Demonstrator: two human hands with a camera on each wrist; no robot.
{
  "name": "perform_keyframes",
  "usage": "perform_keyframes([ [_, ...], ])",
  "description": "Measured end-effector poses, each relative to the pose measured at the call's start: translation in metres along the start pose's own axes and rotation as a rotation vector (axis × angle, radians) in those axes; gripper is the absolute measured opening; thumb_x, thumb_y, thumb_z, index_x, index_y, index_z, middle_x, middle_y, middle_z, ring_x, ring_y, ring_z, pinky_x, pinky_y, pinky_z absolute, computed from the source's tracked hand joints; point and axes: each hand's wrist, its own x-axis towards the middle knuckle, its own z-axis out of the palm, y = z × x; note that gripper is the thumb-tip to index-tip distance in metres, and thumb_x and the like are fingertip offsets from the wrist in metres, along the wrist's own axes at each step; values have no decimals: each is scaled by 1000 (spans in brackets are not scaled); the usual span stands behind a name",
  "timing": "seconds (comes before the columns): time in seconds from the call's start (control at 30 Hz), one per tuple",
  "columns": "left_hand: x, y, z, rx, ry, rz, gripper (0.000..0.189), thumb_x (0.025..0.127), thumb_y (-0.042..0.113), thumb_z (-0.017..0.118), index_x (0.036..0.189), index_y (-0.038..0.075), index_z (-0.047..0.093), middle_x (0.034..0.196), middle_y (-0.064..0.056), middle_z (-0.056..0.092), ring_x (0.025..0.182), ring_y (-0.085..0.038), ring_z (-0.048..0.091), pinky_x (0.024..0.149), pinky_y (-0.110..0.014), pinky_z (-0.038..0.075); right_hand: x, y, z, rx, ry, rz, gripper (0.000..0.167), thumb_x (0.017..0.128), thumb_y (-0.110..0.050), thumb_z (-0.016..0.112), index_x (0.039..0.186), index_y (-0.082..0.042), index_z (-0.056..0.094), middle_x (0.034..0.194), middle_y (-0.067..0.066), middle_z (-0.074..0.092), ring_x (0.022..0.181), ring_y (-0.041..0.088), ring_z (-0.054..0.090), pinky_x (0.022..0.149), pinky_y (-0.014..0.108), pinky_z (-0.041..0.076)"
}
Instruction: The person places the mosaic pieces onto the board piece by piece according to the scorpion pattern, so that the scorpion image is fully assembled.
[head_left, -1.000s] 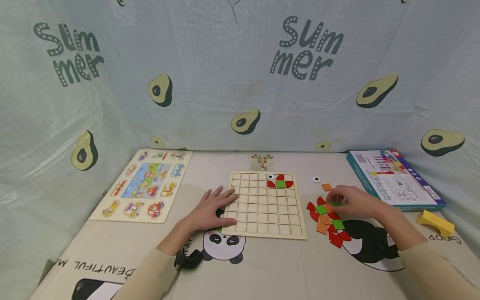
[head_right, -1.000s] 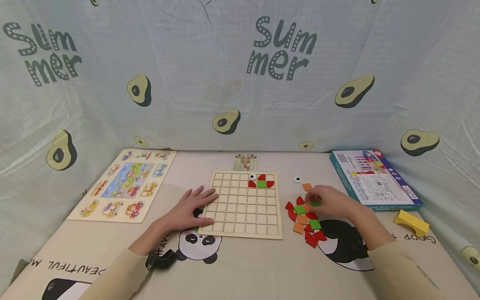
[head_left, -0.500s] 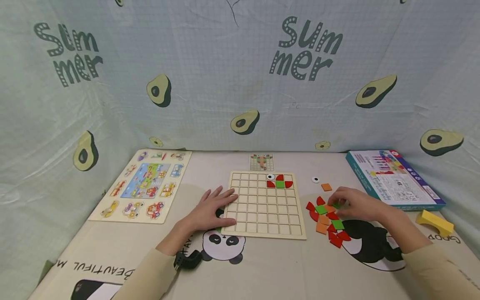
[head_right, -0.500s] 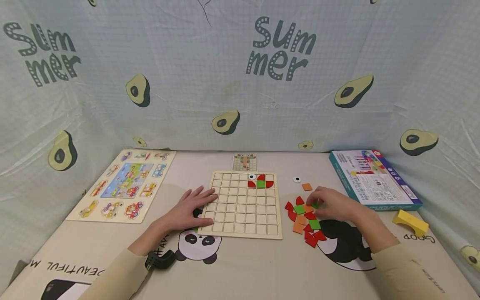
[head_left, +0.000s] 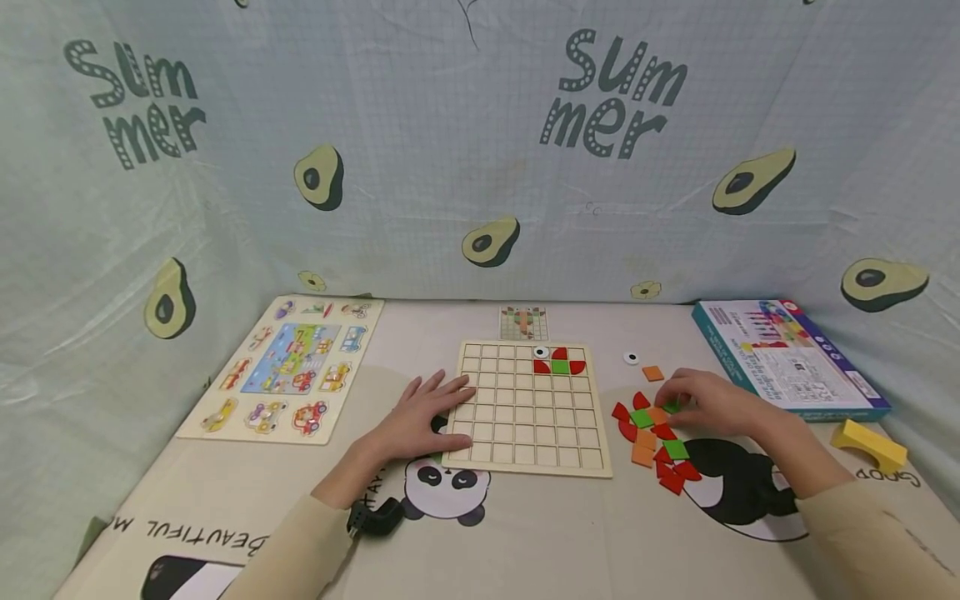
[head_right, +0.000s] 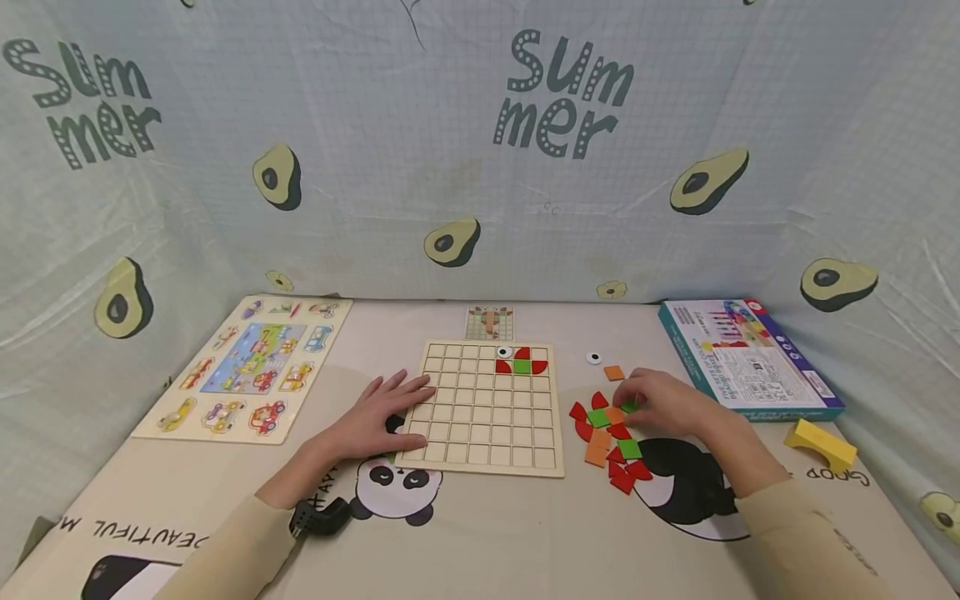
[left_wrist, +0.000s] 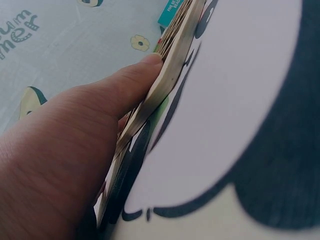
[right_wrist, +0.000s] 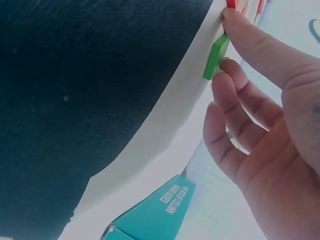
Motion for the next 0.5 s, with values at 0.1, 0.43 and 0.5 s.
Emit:
perform_keyframes([
  [0.1,0,0,0,2,-1,0,77,90,52,70,153,14,47,162,-6,34,151,-40,13,118,-62,3,0,0,0,5,-4,7,19,87,-14,81,104,-15,74,105,0,62,93,19,57,78,29,55],
  [0.43,1,1,0,12,-4,-6,77,89,53,70,153,15,47,162,-6,33,152,-38,13,119,-60,3,0,3,-1,-6,-13,-42,18,86,-14,81,103,-16,76,105,-2,63,94,19,59,78,27,55],
  [0.5,1,1,0,12,-7,-6,77,90,53,70,153,16,47,162,-6,33,152,-38,12,119,-60,3,0,3,0,-4,-14,-52,18,86,-15,81,104,-15,75,104,-3,63,95,19,60,78,26,56],
])
